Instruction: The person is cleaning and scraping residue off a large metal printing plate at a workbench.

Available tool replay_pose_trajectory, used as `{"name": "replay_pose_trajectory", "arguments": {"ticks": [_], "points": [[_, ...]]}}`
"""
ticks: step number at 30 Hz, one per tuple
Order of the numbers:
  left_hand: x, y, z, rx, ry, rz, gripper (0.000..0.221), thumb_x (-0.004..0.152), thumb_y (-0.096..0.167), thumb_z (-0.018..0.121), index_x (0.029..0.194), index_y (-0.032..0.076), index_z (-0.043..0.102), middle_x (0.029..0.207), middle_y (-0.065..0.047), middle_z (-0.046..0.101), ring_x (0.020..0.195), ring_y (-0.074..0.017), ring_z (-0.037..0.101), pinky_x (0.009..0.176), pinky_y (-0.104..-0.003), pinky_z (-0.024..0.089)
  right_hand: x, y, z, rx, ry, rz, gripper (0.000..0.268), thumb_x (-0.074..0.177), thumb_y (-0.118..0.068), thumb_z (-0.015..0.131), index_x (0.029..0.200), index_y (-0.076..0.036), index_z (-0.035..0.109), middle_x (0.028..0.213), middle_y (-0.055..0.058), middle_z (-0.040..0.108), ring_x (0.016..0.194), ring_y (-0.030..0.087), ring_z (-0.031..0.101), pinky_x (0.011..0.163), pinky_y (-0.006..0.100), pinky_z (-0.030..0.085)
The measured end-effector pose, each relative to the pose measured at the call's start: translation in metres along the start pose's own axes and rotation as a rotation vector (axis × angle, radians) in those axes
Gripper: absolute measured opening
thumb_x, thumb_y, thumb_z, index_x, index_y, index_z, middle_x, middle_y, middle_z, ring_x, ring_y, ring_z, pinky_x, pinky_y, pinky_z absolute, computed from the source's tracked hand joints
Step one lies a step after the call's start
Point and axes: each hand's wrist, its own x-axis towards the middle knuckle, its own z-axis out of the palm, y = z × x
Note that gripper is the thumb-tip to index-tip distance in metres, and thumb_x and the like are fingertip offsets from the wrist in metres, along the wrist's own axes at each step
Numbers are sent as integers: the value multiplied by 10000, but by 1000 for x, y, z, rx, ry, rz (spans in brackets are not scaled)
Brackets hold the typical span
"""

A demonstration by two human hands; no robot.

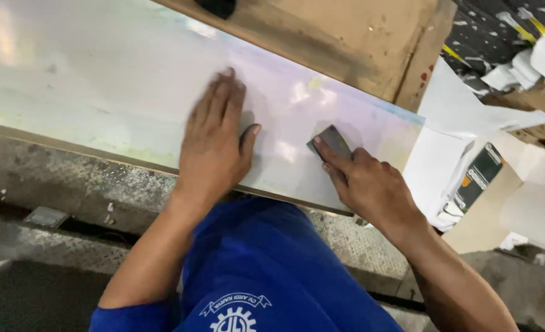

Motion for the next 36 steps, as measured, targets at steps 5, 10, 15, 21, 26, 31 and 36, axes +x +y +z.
{"name": "replay_pose_trajectory", "arguments": {"ticks": [5,10,15,21,26,31,36], "points": [[1,-17,-23,402,139,30,669,1050,442,696,1573,65,517,1667,-207,369,1547,-440,281,1241,-651,204,21,-16,-1,-2,0,-11,487,1020,-388,495,1506,-426,487,904,211,631,759,441,687,738,530,570],[3,-18,-23,386,164,1,683,1042,459,697,1569,64,514,1666,-199,368,1555,-434,278,1248,-646,192,29,-20,-10,-12,-29,-4,488,1019,-421,466,1506,-452,472,922,214,635,779,438,686,770,532,563],[1,-13,-22,362,145,5,657,1062,429,693,1577,60,516,1683,-187,371,1576,-422,278,1277,-633,189,23,-17,-8,-45,-12,12,473,1028,-439,470,1501,-448,479,933,211,645,809,423,692,775,530,563],[-2,-14,-22,324,160,14,660,1015,427,706,1537,60,539,1649,-196,380,1544,-429,283,1253,-639,201,29,-18,-7,-48,-37,-21,501,1023,-407,485,1519,-467,468,902,211,646,806,421,688,766,531,563],[4,-16,-23,349,167,0,695,986,451,705,1527,55,526,1639,-203,376,1540,-425,277,1235,-648,194,33,-16,-12,-40,-42,-11,490,1012,-436,493,1500,-483,464,919,195,647,813,411,690,760,521,566],[3,-13,-22,355,160,0,680,1022,443,696,1548,52,515,1657,-201,369,1552,-427,269,1252,-642,193,31,-23,-7,-51,-36,-45,495,1021,-416,488,1513,-466,459,928,195,646,819,411,691,765,526,559],[-3,-14,-21,328,155,14,673,1030,437,692,1549,49,512,1657,-208,358,1558,-434,256,1252,-633,193,44,-38,-13,-44,-45,-78,482,1024,-417,489,1501,-482,471,936,205,644,826,409,691,772,519,559]]}}
